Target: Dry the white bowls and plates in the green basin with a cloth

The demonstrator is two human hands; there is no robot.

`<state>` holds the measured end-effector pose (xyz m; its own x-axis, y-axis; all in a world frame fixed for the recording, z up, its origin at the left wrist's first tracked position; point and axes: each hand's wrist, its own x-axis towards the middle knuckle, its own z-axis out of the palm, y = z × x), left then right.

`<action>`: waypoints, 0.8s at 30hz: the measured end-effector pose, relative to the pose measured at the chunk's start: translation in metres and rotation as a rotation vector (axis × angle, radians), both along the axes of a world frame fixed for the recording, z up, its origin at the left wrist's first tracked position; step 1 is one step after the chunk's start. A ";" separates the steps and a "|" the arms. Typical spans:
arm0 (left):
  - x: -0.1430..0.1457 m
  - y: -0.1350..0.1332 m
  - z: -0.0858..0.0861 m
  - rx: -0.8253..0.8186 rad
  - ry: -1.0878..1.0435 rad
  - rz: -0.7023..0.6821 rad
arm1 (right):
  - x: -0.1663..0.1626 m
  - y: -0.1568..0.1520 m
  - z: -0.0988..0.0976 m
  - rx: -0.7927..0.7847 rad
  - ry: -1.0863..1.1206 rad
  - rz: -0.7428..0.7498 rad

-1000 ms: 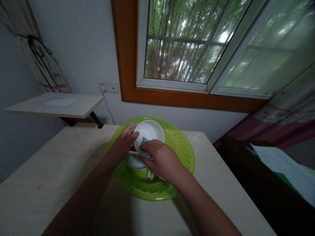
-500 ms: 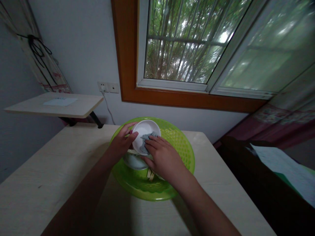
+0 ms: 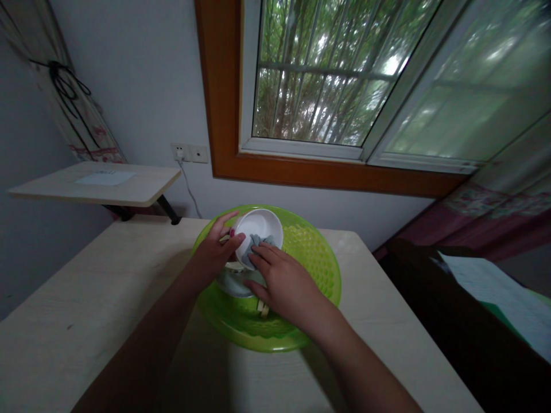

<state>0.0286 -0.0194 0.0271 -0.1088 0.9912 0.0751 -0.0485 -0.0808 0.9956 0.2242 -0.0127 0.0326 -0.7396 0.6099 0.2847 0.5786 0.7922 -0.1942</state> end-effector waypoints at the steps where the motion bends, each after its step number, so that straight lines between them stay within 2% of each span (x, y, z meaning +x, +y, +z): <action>1: 0.001 0.000 0.000 -0.008 -0.023 0.009 | 0.000 0.000 0.002 -0.020 0.018 0.016; 7: 0.012 -0.004 0.002 -0.057 -0.256 0.020 | -0.003 0.004 0.006 -0.065 0.189 0.101; 12: 0.015 0.000 -0.001 -0.096 -0.410 -0.050 | -0.003 0.009 0.005 0.052 0.101 0.079; 20: -0.017 0.002 0.001 -0.116 -0.335 -0.134 | -0.003 0.008 0.005 0.199 -0.039 0.171; 24: -0.021 -0.002 0.006 -0.149 -0.278 -0.130 | -0.005 0.007 0.002 0.210 -0.038 0.158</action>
